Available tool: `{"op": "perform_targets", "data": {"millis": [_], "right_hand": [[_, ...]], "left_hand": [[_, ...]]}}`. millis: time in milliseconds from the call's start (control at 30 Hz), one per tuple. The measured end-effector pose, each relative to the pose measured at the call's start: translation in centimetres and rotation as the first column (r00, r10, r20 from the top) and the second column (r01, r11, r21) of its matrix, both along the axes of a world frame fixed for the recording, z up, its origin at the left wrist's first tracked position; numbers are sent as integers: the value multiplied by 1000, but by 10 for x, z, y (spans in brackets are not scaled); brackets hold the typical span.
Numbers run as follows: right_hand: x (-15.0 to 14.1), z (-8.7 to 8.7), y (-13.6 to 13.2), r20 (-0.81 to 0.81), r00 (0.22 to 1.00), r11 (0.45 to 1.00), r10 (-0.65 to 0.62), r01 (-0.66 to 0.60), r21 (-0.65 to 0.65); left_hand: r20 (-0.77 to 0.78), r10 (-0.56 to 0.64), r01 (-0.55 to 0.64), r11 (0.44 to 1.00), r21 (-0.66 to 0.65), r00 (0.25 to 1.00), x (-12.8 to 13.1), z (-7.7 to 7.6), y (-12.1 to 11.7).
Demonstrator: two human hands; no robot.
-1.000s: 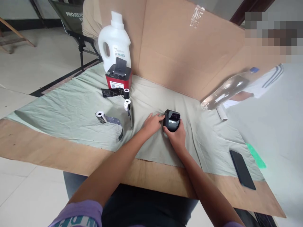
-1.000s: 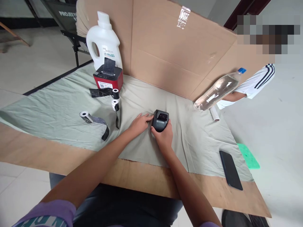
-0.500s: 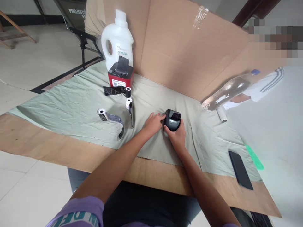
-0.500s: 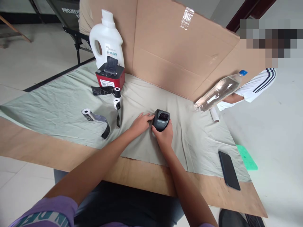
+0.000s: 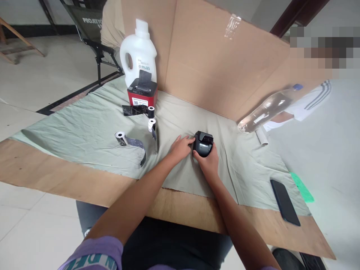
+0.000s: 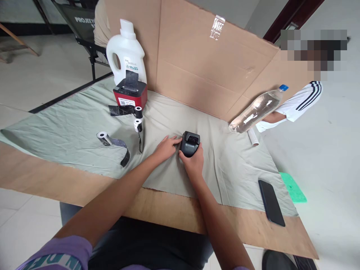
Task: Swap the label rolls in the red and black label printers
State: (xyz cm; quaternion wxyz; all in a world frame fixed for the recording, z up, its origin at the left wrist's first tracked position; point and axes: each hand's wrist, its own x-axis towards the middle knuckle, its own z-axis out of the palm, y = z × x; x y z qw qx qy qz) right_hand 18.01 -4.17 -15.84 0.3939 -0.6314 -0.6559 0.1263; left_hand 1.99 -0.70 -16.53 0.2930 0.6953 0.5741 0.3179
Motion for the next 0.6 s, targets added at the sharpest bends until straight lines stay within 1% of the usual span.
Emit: {"op": "perform_targets", "data": {"millis": [233,400,533,600], "right_hand": [[0,0,0,-34,999,1000,-7,7,-13],[0,1,0,-47,999,1000,7,-9,-29],[0,3,0,-57,998,999,34,-36,-41],[1,3,0,-67,997,998,44,-46,-32]], "left_hand": [[50,11,-11,1000,-11,999,0,-3,4],[106,-40,44,999,-30,994,2,2,-6],[97,-42,46,998,-38,994,5,7,-14],[121,-43,46,999,-20,992,6,7,-15]]}}
